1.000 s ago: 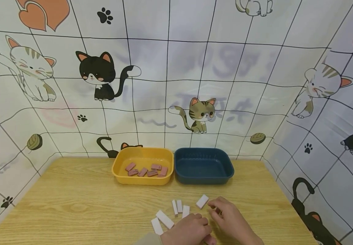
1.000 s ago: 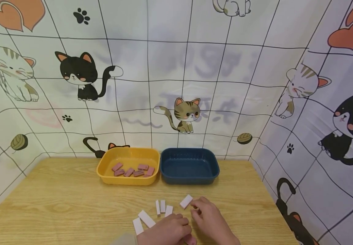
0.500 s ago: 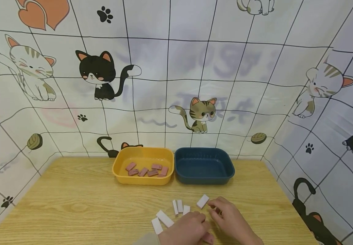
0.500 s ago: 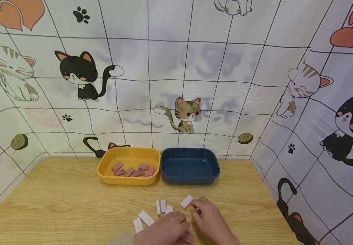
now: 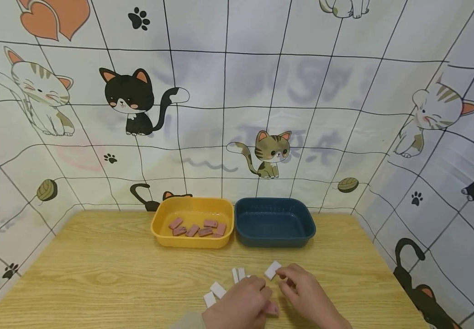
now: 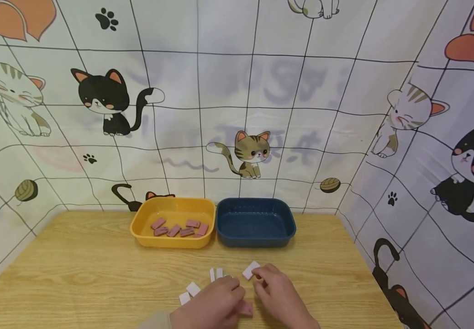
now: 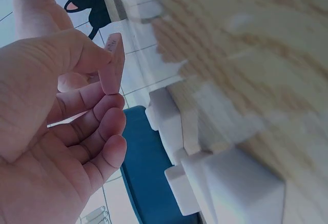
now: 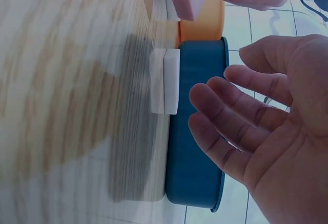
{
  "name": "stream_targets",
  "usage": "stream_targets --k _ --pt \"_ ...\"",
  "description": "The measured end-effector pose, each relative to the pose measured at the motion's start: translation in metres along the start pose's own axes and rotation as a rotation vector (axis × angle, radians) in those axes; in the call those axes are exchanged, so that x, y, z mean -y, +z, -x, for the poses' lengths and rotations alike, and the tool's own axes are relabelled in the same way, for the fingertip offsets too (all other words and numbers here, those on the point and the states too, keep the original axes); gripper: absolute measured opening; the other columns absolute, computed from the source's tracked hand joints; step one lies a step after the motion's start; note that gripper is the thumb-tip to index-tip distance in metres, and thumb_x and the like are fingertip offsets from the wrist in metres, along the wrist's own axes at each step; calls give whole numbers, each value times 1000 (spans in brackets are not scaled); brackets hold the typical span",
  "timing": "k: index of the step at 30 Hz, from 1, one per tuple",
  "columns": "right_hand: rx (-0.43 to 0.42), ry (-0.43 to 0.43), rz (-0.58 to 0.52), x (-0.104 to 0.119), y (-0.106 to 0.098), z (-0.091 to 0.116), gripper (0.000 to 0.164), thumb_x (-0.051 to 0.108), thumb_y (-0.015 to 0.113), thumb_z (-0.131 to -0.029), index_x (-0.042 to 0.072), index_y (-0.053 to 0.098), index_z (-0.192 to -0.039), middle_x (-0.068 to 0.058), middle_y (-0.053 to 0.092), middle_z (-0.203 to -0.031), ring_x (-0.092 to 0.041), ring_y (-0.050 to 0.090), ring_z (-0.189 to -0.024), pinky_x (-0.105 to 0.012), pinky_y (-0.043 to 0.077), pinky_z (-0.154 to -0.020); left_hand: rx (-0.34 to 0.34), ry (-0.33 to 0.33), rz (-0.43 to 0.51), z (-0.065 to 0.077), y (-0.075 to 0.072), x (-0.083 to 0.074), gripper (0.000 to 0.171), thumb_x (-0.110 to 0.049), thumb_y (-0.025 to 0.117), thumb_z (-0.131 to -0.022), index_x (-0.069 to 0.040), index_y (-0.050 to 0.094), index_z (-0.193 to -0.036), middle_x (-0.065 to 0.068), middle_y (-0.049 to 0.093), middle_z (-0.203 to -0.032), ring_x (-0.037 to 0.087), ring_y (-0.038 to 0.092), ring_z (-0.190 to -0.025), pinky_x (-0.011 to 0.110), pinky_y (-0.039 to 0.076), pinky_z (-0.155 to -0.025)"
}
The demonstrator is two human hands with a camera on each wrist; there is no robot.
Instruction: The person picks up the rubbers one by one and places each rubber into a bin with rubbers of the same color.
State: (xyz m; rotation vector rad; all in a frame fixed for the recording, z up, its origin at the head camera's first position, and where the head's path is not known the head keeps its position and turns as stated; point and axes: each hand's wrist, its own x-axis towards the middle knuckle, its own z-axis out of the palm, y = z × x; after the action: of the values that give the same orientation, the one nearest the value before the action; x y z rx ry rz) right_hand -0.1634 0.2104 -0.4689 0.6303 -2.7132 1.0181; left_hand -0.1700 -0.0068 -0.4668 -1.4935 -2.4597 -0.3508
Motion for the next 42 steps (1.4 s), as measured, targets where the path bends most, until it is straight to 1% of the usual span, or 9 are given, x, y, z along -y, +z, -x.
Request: stream_targets --k 4,6,8,11,18,24,30,34,42 --pt "-40 -39 -7 3 3 1 19 1 69 -95 8 74 -112 1 69 -103 3 57 -79 -23 54 -66 -17 -60 -8 3 -5 0 20 -22 81 -84 -19 62 -83 -11 49 -81 1 44 -73 14 39 -69" --pt "-61 -61 -10 5 4 1 19 0 69 -94 8 74 -111 1 69 -103 3 58 -80 -24 54 -66 -50 -83 -18 4 -7 0 21 -23 80 -87 -19 60 -82 -11 49 -81 2 46 -73 15 41 -69" --pt "-75 -70 -11 6 5 1 19 0 69 -94 9 74 -111 1 69 -103 2 59 -80 -24 55 -66 -105 -92 -36 5 -8 0 23 -25 77 -91 -19 58 -79 -11 48 -78 3 47 -72 16 41 -68" --pt "-82 -69 -11 8 6 1 19 1 70 -95 9 74 -111 1 69 -103 2 59 -80 -23 55 -66 -139 -114 -47 7 -12 2 24 -24 76 -92 -18 58 -77 -10 47 -75 4 45 -70 17 40 -67" --pt "-82 -57 -22 11 7 1 18 1 69 -95 8 74 -111 1 68 -104 3 57 -80 -22 55 -65 -108 -178 -21 13 -19 11 20 -26 75 -94 -17 62 -83 -10 46 -77 5 43 -72 19 41 -67" --pt "-90 -86 -34 14 7 1 20 -1 67 -95 8 74 -112 -1 68 -105 0 59 -81 -22 56 -64 -114 -226 -47 16 -26 18 18 -17 78 -84 -16 61 -82 -8 45 -78 7 42 -72 22 42 -68" --pt "-61 -38 -33 16 7 -1 23 0 67 -96 13 74 -113 -1 67 -104 0 60 -82 -21 56 -66 -107 -273 9 22 -35 27 15 -15 77 -86 -15 62 -85 -8 47 -81 6 42 -73 21 42 -67" --pt "-73 -94 -15 17 9 -3 24 -2 69 -94 12 73 -113 -2 67 -103 -1 61 -81 -21 57 -65 -103 -308 30 27 -38 34 14 -13 77 -86 -14 62 -87 -7 47 -83 7 41 -74 21 41 -67" --pt "-86 -120 -5 16 10 -5 24 -2 69 -93 13 73 -112 0 66 -99 0 61 -81 -22 56 -64 -206 -320 -14 37 -42 49 17 -10 78 -84 -14 61 -86 -6 46 -82 8 42 -75 22 42 -67"
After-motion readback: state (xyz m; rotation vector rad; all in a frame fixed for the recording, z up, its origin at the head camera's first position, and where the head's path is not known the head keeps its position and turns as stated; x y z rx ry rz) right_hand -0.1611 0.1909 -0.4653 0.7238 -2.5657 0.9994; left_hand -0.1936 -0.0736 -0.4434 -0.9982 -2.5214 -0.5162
